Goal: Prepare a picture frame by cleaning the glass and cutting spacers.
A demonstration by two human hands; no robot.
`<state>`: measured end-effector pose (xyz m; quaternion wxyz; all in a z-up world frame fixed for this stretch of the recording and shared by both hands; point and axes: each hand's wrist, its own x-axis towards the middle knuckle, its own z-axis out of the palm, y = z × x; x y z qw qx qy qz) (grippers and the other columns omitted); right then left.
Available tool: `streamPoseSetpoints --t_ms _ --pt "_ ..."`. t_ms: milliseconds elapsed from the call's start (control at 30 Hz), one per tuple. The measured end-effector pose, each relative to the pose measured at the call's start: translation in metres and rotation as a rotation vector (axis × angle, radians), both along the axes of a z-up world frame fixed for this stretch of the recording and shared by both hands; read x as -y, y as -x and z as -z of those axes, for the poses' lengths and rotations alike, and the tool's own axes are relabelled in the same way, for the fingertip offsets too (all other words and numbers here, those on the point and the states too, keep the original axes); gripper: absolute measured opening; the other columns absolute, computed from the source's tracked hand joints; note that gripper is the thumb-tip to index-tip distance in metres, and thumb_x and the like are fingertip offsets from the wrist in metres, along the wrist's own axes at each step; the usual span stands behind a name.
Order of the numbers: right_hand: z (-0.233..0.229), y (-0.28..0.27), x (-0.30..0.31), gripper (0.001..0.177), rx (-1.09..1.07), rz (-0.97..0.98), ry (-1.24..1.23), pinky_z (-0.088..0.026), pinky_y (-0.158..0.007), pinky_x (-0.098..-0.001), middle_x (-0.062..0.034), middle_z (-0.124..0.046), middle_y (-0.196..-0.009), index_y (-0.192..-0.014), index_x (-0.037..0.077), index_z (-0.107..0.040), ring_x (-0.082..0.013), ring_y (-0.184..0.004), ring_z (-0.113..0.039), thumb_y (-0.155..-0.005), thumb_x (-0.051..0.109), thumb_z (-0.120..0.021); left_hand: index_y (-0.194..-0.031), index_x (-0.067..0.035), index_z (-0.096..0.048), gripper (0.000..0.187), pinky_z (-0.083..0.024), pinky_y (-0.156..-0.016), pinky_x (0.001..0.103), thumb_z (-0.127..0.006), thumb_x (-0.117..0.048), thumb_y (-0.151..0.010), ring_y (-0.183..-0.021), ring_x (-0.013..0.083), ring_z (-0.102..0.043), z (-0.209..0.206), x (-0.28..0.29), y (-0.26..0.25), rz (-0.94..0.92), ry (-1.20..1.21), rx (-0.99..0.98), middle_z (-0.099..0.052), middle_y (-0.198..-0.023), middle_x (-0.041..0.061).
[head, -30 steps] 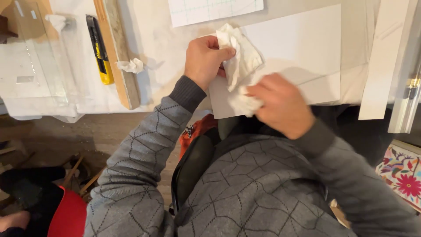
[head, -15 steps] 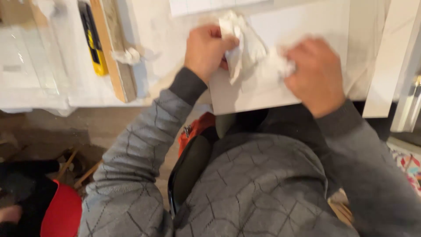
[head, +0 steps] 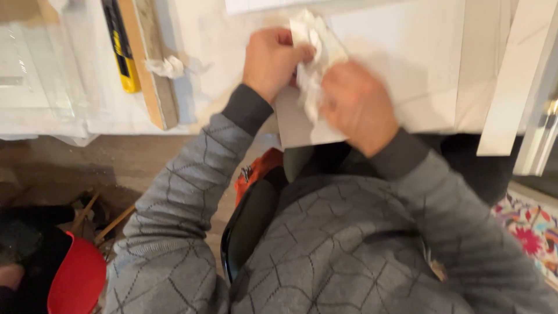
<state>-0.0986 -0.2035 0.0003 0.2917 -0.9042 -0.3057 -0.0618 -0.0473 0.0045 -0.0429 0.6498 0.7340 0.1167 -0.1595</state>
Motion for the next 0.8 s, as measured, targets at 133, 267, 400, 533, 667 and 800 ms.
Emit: streamPoseSetpoints --t_ms 133,267,400,533,667,800 --pt "-0.008 0.011 0.025 0.036 -0.086 -0.156 -0.039 -0.055 -0.077 -0.0402 -0.0086 -0.064 -0.095 -0.101 0.004 -0.075 -0.0296 -0.090 -0.063 -0.067 -0.005 -0.066 -0.091 0.006 -0.075 0.020 -0.063 -0.044 0.030 -0.077 -0.010 -0.080 -0.057 0.0141 -0.074 -0.013 0.001 -0.004 0.005 0.008 -0.072 -0.076 -0.075 0.008" --pt "0.000 -0.003 0.027 0.032 -0.077 0.040 0.101 -0.054 -0.082 -0.0412 -0.0084 -0.063 -0.099 -0.108 0.004 -0.075 -0.0306 -0.095 -0.062 -0.077 -0.002 -0.072 -0.092 0.005 -0.076 0.019 -0.059 -0.043 0.030 -0.077 -0.011 -0.081 -0.054 0.0154 -0.070 -0.002 0.003 0.003 -0.007 0.032 -0.067 -0.075 -0.074 0.009" --pt "-0.010 0.002 -0.005 0.017 -0.029 -0.033 -0.049 -0.054 -0.078 -0.0411 -0.0112 -0.062 -0.096 -0.091 0.002 -0.067 -0.0315 -0.092 -0.062 -0.076 0.002 -0.076 -0.090 0.007 -0.075 0.019 -0.063 -0.046 0.030 -0.077 -0.010 -0.082 -0.058 0.0153 -0.073 -0.008 0.001 -0.004 -0.012 0.040 -0.027 -0.076 -0.077 0.011" --pt "-0.018 -0.002 0.028 0.032 -0.116 -0.104 -0.053 -0.053 -0.068 -0.0398 -0.0104 -0.064 -0.090 -0.092 0.001 -0.073 -0.0295 -0.082 -0.062 -0.063 -0.007 -0.062 -0.089 0.007 -0.075 0.020 -0.063 -0.044 0.031 -0.078 -0.010 -0.080 -0.056 0.0155 -0.072 -0.013 0.003 -0.005 -0.016 0.009 -0.078 -0.075 -0.077 0.012" --pt "-0.001 -0.003 0.019 0.013 -0.066 0.085 0.178 -0.053 -0.077 -0.0405 -0.0085 -0.064 -0.094 -0.090 0.003 -0.070 -0.0288 -0.090 -0.063 -0.082 0.008 -0.080 -0.092 0.006 -0.075 0.020 -0.065 -0.047 0.030 -0.077 -0.011 -0.081 -0.058 0.0142 -0.075 -0.004 0.004 0.001 -0.019 0.062 -0.030 -0.077 -0.078 0.010" --pt "-0.008 0.005 -0.001 0.022 0.078 -0.179 0.022 -0.056 -0.078 -0.0377 -0.0089 -0.068 -0.096 -0.097 0.003 -0.073 -0.0270 -0.091 -0.065 -0.075 0.002 -0.073 -0.090 0.006 -0.077 0.020 -0.060 -0.044 0.030 -0.078 -0.012 -0.079 -0.056 0.0143 -0.071 -0.014 0.002 -0.007 -0.015 -0.047 -0.037 -0.077 -0.076 0.011"
